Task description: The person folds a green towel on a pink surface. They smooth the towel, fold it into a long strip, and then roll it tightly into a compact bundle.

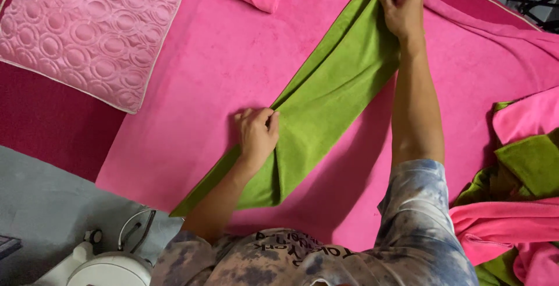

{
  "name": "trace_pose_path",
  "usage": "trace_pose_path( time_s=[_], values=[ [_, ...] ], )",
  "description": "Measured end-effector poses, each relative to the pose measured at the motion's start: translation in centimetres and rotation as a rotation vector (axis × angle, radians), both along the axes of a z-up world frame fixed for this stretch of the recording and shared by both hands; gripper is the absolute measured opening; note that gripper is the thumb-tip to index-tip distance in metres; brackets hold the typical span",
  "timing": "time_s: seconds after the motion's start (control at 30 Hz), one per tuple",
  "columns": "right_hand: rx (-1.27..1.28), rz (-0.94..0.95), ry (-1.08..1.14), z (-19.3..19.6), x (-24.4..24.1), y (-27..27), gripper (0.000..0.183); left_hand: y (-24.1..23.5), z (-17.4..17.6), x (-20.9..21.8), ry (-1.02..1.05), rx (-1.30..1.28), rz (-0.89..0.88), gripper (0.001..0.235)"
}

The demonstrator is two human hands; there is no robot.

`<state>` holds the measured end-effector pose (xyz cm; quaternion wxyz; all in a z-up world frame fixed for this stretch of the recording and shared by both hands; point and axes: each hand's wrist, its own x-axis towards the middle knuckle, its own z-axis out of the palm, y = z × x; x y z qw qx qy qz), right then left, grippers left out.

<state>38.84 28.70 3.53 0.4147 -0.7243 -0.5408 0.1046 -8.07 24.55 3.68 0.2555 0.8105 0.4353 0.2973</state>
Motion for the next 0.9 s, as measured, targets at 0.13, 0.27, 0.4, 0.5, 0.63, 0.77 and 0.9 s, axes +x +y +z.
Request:
trace_pose_path(
  time_s=[0.13,0.27,0.4,0.5,0.63,0.77,0.9],
  values=[
    [0.038,-0.042,0.028,0.4,-1.2,1.8,0.016,0.2,-0.1,-0.5,0.015,-0.006,0.023,0.013],
    [-0.095,-0.036,-0.187,-0.8,-1.1,2.5,0.007,0.1,-1.1,-0.4,0.033,-0.005,0.03,0.016],
    [0.048,-0.029,-0.259,-1.0,-0.8,2.5,0.01,0.3,-0.4,-0.5,-0.001,-0.009,0.045,0.019],
    [0.133,-0.048,-0.182,-0.2,-1.9,2.9,0.006,0.4,-0.7,-0.7,-0.055,0.002,0.065,0.021],
    [-0.067,-0.075,-0.259,0.1,-2.7,3.0,0.002,0.3,-0.3,-0.4,-0.027,0.014,0.053,0.024],
    [-0.021,-0.075,-0.263,-0.9,-1.7,2.5,0.01,0.3,-0.6,-0.5,0.026,-0.064,0.051,0.016],
    [-0.141,-0.101,-0.271,-1.8,-0.1,1.8,0.006,0.3,-1.9,-0.7,0.009,-0.067,0.049,0.023]
  ],
)
